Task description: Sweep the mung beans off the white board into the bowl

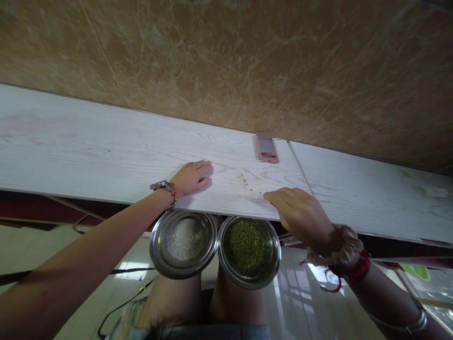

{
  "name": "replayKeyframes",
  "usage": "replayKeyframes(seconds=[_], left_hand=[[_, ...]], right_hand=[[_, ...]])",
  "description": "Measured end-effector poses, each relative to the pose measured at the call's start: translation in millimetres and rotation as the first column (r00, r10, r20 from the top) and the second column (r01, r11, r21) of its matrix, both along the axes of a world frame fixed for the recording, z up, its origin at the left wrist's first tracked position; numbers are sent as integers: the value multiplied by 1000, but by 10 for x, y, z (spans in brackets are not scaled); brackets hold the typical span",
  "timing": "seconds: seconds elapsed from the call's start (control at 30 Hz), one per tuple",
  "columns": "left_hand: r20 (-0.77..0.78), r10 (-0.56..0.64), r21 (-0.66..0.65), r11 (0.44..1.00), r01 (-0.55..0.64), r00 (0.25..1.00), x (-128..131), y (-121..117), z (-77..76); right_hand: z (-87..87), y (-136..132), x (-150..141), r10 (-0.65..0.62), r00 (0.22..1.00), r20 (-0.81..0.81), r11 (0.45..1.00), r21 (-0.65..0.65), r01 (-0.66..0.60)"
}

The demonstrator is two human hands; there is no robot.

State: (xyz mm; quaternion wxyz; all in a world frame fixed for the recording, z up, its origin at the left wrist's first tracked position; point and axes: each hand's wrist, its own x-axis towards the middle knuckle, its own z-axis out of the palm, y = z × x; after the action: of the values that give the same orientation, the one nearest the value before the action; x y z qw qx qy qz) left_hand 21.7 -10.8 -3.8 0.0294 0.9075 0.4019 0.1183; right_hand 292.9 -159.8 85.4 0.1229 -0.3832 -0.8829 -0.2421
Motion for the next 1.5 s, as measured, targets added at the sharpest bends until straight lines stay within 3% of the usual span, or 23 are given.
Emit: replayKeyframes(seconds=[0.7,1.1,1.33,1.5], left_hand=[[10,6,-13,1000,-5,1000,7,-5,9],[23,2,-29,1000,-2,1000,7,-1,9],[-7,12,-43,999,-12,1000,14,-10,24],[6,8,-27,1000,-8,1000,10,-6,13]], right_hand=[[84,-137,87,2,1000,-3,1000,9,-2],[150,-348,92,-34,998,-44,985,-171,26],[121,-318,56,-22,998,-65,993,-116,14],[153,-350,38,-1,996,-88,984,-178,-14]])
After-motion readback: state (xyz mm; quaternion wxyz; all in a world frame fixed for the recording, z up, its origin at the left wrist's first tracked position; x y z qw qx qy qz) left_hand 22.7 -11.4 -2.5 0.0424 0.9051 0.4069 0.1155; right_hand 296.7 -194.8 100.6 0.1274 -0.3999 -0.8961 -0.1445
